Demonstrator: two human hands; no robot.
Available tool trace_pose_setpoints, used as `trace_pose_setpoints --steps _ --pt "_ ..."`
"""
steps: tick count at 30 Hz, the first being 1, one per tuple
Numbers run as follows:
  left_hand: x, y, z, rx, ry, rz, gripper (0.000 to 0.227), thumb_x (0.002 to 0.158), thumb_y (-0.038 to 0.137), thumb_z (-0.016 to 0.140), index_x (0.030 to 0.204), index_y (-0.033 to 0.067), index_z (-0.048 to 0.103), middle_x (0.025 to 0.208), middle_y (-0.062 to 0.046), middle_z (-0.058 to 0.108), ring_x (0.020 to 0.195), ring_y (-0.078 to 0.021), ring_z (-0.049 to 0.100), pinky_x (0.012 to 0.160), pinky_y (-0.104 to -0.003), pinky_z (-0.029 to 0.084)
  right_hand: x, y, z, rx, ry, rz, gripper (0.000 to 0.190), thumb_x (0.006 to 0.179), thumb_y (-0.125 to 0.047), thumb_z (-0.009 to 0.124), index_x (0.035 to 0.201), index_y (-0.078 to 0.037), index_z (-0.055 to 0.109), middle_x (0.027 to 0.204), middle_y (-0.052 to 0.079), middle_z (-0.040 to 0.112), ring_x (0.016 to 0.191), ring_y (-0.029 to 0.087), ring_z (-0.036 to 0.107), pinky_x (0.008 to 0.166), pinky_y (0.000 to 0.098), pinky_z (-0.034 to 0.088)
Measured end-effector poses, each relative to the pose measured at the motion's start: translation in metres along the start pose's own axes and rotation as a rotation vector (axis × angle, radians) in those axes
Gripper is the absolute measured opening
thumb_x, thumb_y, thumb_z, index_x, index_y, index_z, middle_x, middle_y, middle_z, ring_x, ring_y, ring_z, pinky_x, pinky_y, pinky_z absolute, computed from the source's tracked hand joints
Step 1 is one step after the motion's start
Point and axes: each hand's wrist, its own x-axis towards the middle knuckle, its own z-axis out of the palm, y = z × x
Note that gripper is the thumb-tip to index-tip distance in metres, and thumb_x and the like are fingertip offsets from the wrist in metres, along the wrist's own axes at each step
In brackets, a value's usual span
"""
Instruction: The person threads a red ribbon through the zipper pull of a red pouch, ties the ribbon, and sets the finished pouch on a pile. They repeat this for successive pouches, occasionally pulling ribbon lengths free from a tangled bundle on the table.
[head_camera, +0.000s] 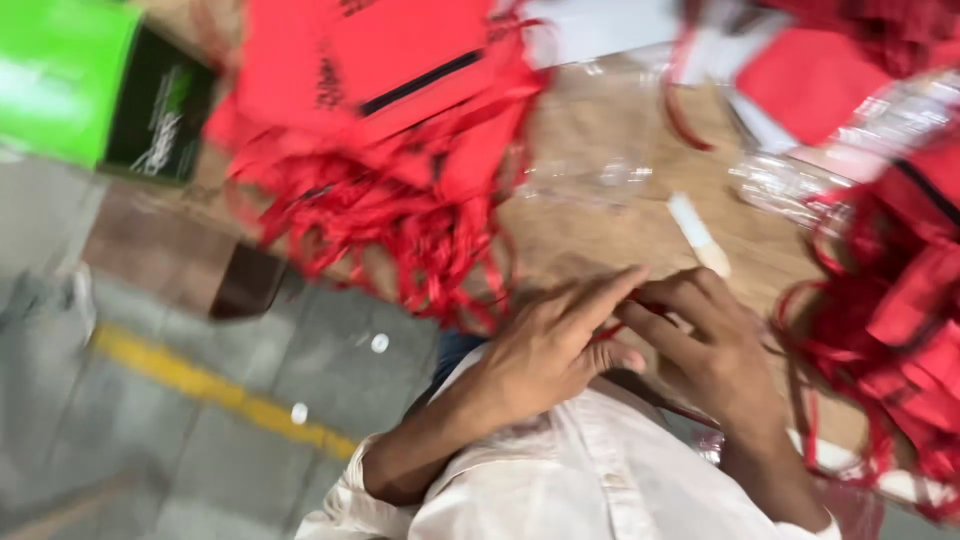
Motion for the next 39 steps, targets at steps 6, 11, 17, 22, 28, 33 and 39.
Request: trace_pose_setpoints --steps 6,11,17,22,28,33,39 --pt "0.023 -0.040 0.022 -0.087 -0.042 -0.130 0.030 0.094 -0.004 0.060 0.121 0.0035 0.070 0.082 -0.010 0.074 0.072 -0.0236 0.075 0.068 -0.034 0.060 -0.023 0.038 -0.007 -0.012 0.236 0.112 0.037 0.067 0.007 0.078 0.102 -0.002 0.074 0.093 0.008 0.068 0.086 0.026 0.063 0.074 0.0393 0.052" --pt "0.031 -0.047 0.013 -0.017 -0.091 -0.129 0.027 0.096 0.008 0.067 0.123 0.0043 0.070 0.093 -0.013 0.076 0.081 -0.0250 0.076 0.073 -0.034 0.060 -0.024 0.053 0.001 0.149 0.234 0.262 0.035 0.069 0.008 0.078 0.102 -0.003 0.074 0.090 0.006 0.068 0.084 0.023 0.065 0.071 0.0353 0.052" --pt "0.053 -0.035 0.008 0.067 -0.019 0.061 0.043 0.091 0.020 0.071 0.127 -0.0032 0.063 0.094 -0.017 0.075 0.084 -0.0302 0.074 0.076 -0.037 0.057 -0.008 0.054 0.020 0.088 0.114 0.125 0.035 0.066 -0.005 0.079 0.101 -0.004 0.074 0.096 0.008 0.066 0.085 0.028 0.063 0.072 0.0399 0.051" --pt "0.039 -0.074 0.022 -0.065 0.004 -0.107 0.023 0.099 0.010 0.064 0.120 0.0029 0.070 0.086 -0.008 0.077 0.079 -0.0185 0.077 0.073 -0.029 0.060 -0.012 0.061 0.021 0.226 0.152 0.175 0.028 0.077 -0.004 0.080 0.104 -0.010 0.073 0.096 0.006 0.066 0.084 0.024 0.065 0.073 0.0377 0.052" --pt "0.045 -0.085 0.018 -0.127 0.081 -0.317 0.019 0.105 0.017 0.059 0.108 0.0030 0.072 0.070 -0.003 0.066 0.062 -0.0137 0.061 0.059 -0.028 0.049 -0.028 0.077 0.025 -0.224 0.195 0.556 0.037 0.078 -0.005 0.073 0.114 0.000 0.069 0.109 0.018 0.065 0.099 0.040 0.063 0.081 0.0455 0.051" --pt "0.047 -0.104 0.025 -0.159 0.067 -0.210 0.022 0.107 0.021 0.058 0.109 0.0033 0.069 0.070 -0.004 0.065 0.064 -0.0140 0.065 0.061 -0.029 0.051 -0.045 0.087 0.030 -0.161 0.193 0.769 0.020 0.090 -0.010 0.073 0.108 -0.002 0.071 0.107 0.017 0.067 0.090 0.037 0.067 0.074 0.0437 0.054" --pt "0.048 -0.107 0.025 -0.090 0.047 -0.165 0.020 0.105 0.020 0.060 0.109 0.0036 0.071 0.071 -0.007 0.068 0.064 -0.0183 0.068 0.060 -0.032 0.052 -0.028 0.108 -0.013 -0.236 0.286 0.735 0.018 0.093 -0.007 0.077 0.106 0.001 0.068 0.095 0.016 0.063 0.083 0.032 0.063 0.069 0.0401 0.050"
